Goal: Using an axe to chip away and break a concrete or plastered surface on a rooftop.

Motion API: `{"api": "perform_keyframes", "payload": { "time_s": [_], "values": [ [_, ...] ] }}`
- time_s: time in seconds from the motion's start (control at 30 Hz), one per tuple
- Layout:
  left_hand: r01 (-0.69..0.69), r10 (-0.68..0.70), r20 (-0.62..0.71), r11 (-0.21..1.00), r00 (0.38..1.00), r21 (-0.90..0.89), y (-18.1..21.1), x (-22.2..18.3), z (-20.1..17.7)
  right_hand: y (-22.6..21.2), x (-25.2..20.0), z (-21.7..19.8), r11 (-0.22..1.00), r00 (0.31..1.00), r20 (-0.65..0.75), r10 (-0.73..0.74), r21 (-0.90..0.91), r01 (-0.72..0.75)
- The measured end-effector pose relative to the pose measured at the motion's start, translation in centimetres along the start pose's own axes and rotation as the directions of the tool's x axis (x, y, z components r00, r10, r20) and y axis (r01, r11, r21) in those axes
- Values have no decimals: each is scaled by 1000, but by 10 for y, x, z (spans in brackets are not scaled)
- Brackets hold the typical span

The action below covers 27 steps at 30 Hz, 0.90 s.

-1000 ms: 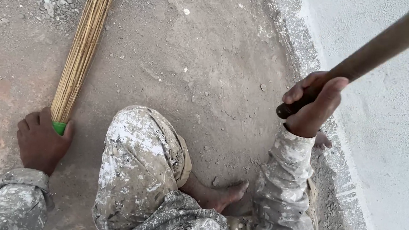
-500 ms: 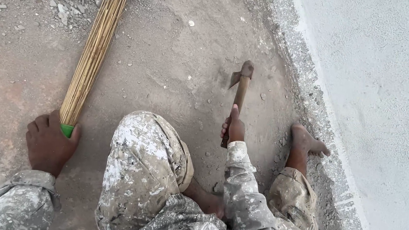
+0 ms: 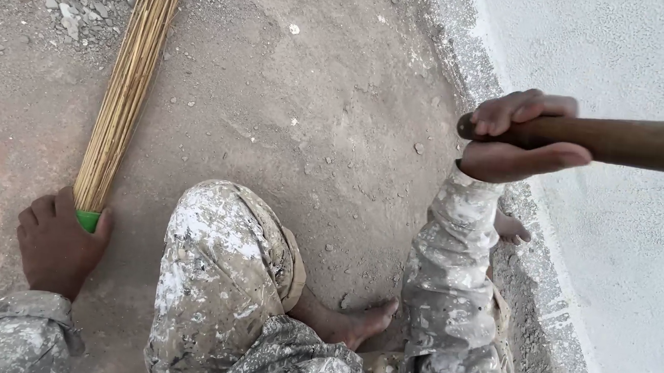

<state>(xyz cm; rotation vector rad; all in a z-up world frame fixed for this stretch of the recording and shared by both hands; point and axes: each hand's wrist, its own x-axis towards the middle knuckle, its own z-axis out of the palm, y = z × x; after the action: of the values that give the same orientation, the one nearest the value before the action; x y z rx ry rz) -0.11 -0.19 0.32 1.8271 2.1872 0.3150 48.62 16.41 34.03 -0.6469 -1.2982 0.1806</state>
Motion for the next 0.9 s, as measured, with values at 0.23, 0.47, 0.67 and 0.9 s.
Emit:
{"api": "perform_keyframes", "payload": {
  "time_s": [0.23, 0.47, 0.67, 0.9],
  "values": [
    [5, -6, 17, 999, 1000, 39, -7, -1, 12, 53, -254, -64, -139, 61, -304, 951, -593, -793],
    [2, -3, 22, 999, 1000, 42, -6, -1, 8, -33, -85, -32, 503, 614, -123, 780, -461, -731],
    [7, -8, 6, 998, 1000, 58, -4, -1, 9, -57, 47, 21, 988, 995, -67, -72, -145, 62],
    [16, -16, 17, 999, 1000, 40, -4, 1, 9, 68, -254, -54, -4, 126, -194, 973, -558, -830]
  ]
}}
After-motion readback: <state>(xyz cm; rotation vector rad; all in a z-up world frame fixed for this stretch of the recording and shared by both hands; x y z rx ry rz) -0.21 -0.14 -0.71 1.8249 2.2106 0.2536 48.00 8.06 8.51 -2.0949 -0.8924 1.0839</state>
